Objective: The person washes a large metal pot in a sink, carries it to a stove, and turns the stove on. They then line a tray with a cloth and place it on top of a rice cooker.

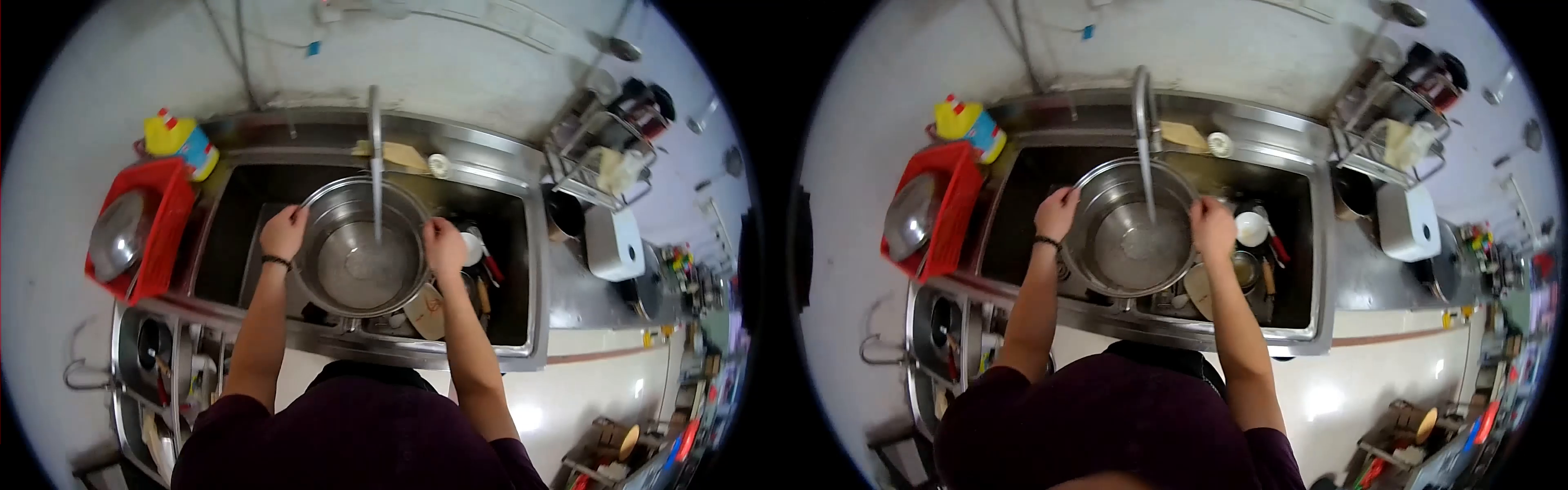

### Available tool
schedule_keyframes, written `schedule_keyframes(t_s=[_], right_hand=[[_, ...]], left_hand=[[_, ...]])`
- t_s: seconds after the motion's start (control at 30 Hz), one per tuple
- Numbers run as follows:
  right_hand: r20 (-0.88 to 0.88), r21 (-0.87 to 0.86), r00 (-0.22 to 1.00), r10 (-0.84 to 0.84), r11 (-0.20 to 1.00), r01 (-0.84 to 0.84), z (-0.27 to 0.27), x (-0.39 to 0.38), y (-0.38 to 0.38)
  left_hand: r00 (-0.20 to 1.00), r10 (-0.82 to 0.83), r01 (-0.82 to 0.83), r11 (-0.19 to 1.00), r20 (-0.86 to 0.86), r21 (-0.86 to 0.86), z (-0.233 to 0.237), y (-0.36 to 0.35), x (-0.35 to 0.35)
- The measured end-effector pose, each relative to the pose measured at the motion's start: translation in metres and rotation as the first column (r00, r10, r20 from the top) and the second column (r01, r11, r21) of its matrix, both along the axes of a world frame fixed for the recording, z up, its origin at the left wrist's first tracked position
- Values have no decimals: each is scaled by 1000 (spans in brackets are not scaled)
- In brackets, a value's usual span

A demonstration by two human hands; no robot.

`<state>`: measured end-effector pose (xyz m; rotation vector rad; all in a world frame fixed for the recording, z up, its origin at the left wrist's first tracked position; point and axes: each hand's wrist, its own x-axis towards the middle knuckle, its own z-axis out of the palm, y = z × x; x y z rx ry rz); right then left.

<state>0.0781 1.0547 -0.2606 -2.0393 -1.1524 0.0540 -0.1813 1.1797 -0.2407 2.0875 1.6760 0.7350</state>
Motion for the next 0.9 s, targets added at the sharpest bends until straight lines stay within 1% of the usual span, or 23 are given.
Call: schedule_keyframes(t_s=[0.03,0.17,0.2,0.23,0.33,0.37,0.5,0.57,0.67,0.77,0.9], right_hand=[[-5,16,1000,5,1000,-5,0,0,-1],[-7,17,1000,19,1000,-19,1,0,0],[-9,33,1000,6,999,-5,2,-1,0],[17,12,1000,-13,1000,13,3,-2,-1],[-12,-44,1000,-3,999,2,12,-5,-3],[-5,-44,1000,10,999,-10,14,-5,-4],[-13,-52,1000,-1,999,0,12,-4,-3],[-9,-52,1000,-6,999,6,13,-5,-3],[-29,-47,1000,5,999,-6,11,-4,-3],[-37,-60,999,-1,998,-2,12,-4,-3],[-26,-59,1000,-2,998,0,12,-4,-3]], left_hand=[[1000,10,-10,999,5,30,1,-3,1],[999,52,-52,998,-10,-18,1,-2,1],[999,41,-41,999,-4,-6,1,-2,1],[1000,28,-28,1000,0,8,1,-3,1],[999,34,-34,999,23,15,4,-7,1],[998,32,-32,999,45,6,2,-5,1],[999,38,-37,999,35,-15,1,-4,1],[999,40,-41,999,36,28,-1,-3,0],[997,43,-46,998,61,39,-1,-4,0],[998,28,-29,999,55,14,-1,-4,0],[999,25,-26,999,46,25,-2,-3,0]])
